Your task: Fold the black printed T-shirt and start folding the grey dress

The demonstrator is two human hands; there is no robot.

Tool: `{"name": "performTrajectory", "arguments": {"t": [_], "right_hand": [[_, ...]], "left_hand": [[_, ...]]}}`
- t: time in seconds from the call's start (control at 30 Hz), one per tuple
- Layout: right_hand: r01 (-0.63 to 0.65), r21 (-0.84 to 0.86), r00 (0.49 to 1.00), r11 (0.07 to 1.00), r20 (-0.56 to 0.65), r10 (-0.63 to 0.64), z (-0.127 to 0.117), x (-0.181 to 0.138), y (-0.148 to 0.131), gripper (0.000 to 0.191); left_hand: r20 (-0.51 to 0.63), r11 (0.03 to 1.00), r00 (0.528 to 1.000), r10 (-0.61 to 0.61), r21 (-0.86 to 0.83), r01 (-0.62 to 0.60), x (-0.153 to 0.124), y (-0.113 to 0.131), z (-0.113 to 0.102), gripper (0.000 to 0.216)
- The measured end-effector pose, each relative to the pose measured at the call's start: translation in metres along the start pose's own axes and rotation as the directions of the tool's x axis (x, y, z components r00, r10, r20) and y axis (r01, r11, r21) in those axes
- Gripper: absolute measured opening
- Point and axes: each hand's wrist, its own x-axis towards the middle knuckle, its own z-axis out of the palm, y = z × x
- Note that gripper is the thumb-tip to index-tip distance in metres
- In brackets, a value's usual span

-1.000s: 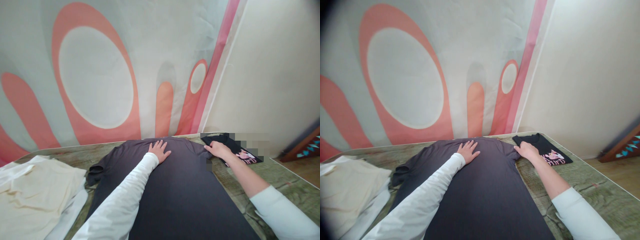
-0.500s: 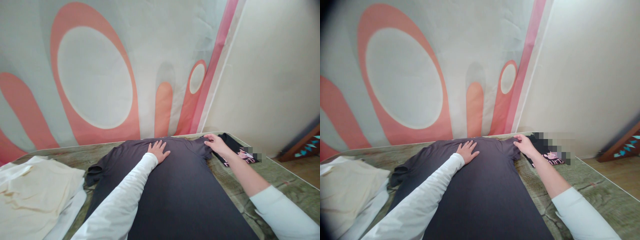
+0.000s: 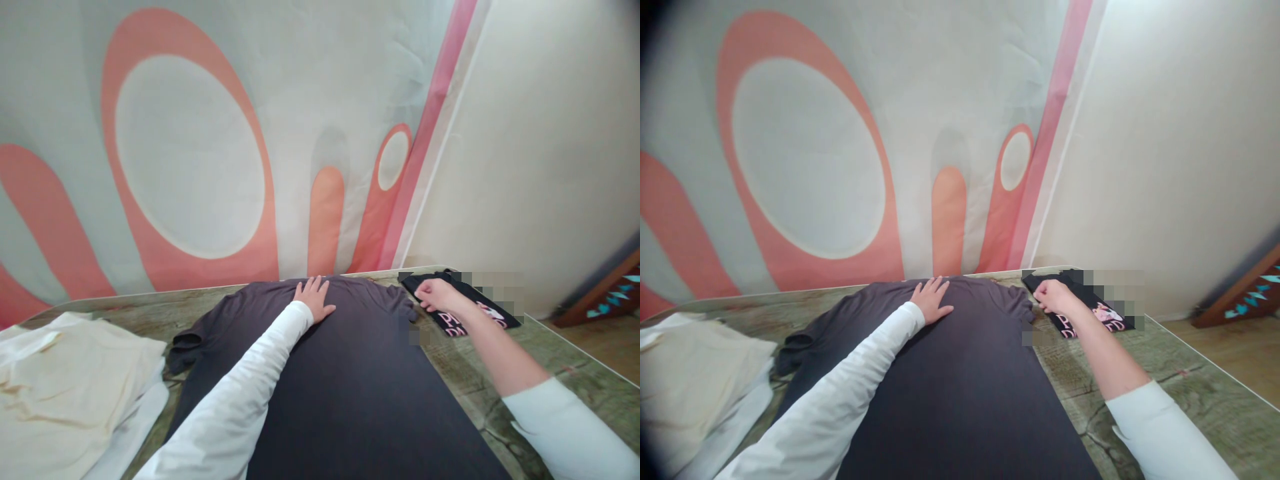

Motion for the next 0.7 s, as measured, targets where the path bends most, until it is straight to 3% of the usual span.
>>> {"name": "performTrajectory", "arguments": {"t": [0.1, 0.2, 0.3, 0.4, 0.53, 0.7], "right_hand": [[-0.075, -0.050, 0.980, 0.996, 0.183, 0.083, -0.010, -0.013, -0.004, 0.028], [-0.076, -0.120, 0.937, 0.990, 0.330, 0.112, -0.013, -0.021, -0.009, 0.036], [0.004, -0.089, 0.921, 0.996, 0.389, 0.031, -0.011, -0.022, -0.013, 0.035], [0.108, 0.041, 0.913, 0.993, 0.390, -0.116, -0.011, -0.021, -0.014, 0.032], [0.163, 0.173, 0.903, 0.971, 0.370, -0.217, -0.013, -0.024, -0.016, 0.031], [0.087, 0.228, 0.891, 0.970, 0.418, -0.178, -0.010, -0.029, -0.022, 0.029]], "left_hand": [[0.033, 0.993, 0.994, 0.106, -0.053, -0.104, 0.005, 0.015, -0.025, 0.061], [0.151, 0.967, 0.958, 0.244, -0.111, -0.228, 0.013, 0.044, -0.032, 0.053], [0.177, 0.962, 0.948, 0.264, -0.113, -0.247, 0.021, 0.077, -0.018, 0.049], [0.085, 0.964, 0.966, 0.246, -0.124, -0.234, 0.027, 0.099, 0.006, 0.055], [-0.050, 0.964, 0.974, 0.221, -0.140, -0.226, 0.029, 0.105, 0.034, 0.062], [-0.092, 0.963, 0.969, 0.227, -0.127, -0.238, 0.028, 0.102, 0.043, 0.062]]}}
